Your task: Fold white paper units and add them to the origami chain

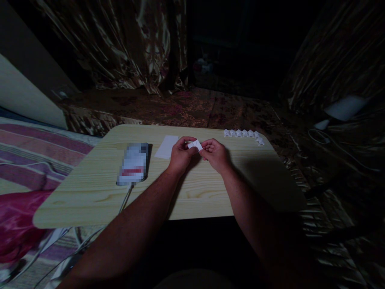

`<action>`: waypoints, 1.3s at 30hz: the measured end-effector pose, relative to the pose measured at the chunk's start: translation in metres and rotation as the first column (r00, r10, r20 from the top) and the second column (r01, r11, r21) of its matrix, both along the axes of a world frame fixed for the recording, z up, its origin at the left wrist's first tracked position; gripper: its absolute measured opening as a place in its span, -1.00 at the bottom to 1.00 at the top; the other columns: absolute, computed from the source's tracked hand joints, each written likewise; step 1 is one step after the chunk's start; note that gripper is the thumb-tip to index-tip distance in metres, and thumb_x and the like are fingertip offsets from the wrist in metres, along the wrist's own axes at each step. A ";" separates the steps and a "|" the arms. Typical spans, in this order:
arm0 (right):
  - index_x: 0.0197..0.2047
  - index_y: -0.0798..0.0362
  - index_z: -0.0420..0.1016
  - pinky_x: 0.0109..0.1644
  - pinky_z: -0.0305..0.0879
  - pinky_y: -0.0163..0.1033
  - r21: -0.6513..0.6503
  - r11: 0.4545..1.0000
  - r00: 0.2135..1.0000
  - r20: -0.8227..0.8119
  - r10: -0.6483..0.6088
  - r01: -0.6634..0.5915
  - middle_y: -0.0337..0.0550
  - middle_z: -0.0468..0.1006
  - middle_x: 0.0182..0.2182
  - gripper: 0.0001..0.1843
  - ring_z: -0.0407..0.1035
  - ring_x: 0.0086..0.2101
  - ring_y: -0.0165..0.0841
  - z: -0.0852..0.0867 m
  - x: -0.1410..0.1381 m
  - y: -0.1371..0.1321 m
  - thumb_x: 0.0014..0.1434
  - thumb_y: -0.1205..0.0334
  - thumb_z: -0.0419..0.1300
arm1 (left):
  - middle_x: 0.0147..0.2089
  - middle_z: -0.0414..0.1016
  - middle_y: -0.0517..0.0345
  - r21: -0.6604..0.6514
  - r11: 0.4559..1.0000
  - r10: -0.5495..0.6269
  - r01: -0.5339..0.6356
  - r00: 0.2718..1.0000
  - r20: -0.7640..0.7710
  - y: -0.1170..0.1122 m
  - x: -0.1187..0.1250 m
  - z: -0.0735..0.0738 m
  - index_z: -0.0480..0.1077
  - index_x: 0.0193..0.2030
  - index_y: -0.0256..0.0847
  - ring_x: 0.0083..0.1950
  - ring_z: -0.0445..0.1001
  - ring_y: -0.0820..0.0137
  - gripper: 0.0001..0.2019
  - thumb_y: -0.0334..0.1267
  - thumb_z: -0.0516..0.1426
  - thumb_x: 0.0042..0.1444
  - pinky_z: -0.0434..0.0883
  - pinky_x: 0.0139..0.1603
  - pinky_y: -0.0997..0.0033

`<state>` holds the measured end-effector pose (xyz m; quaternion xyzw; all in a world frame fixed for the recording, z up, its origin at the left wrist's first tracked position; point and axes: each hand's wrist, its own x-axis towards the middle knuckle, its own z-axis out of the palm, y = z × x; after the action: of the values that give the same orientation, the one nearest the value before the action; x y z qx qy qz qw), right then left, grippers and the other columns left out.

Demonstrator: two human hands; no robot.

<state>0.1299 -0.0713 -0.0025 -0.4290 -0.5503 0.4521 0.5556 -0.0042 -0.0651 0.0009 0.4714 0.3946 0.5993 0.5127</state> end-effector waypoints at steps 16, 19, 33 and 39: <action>-0.29 0.07 0.43 -0.52 0.31 -0.37 -0.012 0.993 0.993 -0.001 0.115 -0.115 -0.28 0.47 -0.48 -0.74 0.35 -0.51 -0.48 0.003 0.010 0.001 -0.13 0.25 0.28 | -0.52 0.42 0.23 -0.050 0.975 -0.216 0.218 0.975 0.049 0.003 -0.012 0.001 0.43 -0.28 -0.23 -0.56 0.33 0.49 -0.72 -0.37 0.22 -0.25 0.26 -0.50 0.48; -0.30 0.08 0.44 -0.52 0.33 -0.36 -0.010 0.989 0.989 -0.018 0.146 -0.146 -0.26 0.48 -0.47 -0.74 0.36 -0.52 -0.47 0.004 0.011 0.000 -0.14 0.26 0.29 | -0.51 0.44 0.20 -0.085 0.970 -0.224 0.228 0.973 0.055 0.003 -0.014 0.001 0.45 -0.38 -0.25 -0.55 0.35 0.47 -0.80 -0.37 0.24 -0.26 0.27 -0.49 0.46; -0.34 0.10 0.44 -0.52 0.34 -0.41 -0.017 0.985 0.985 -0.030 0.172 -0.172 -0.27 0.48 -0.50 -0.81 0.38 -0.52 -0.49 0.005 0.011 0.000 -0.09 0.27 0.26 | -0.51 0.46 0.18 -0.160 0.927 -0.312 0.339 0.935 0.170 0.005 -0.017 0.000 0.45 -0.43 -0.29 -0.49 0.40 0.45 -0.83 -0.40 0.29 -0.25 0.30 -0.41 0.44; -0.35 0.10 0.45 -0.54 0.29 -0.42 -0.003 0.989 0.988 -0.022 0.150 -0.150 -0.30 0.47 -0.52 -0.84 0.34 -0.57 -0.52 0.005 0.012 0.000 -0.07 0.28 0.25 | -0.51 0.45 0.19 -0.119 0.930 -0.327 0.347 0.932 0.158 0.005 -0.016 -0.002 0.45 -0.42 -0.29 -0.48 0.39 0.46 -0.84 -0.41 0.28 -0.23 0.29 -0.41 0.46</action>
<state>0.1416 -0.0710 0.0023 -0.3828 -0.5737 0.4987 0.5250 -0.0201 -0.0603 -0.0008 0.4519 0.3144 0.5027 0.6666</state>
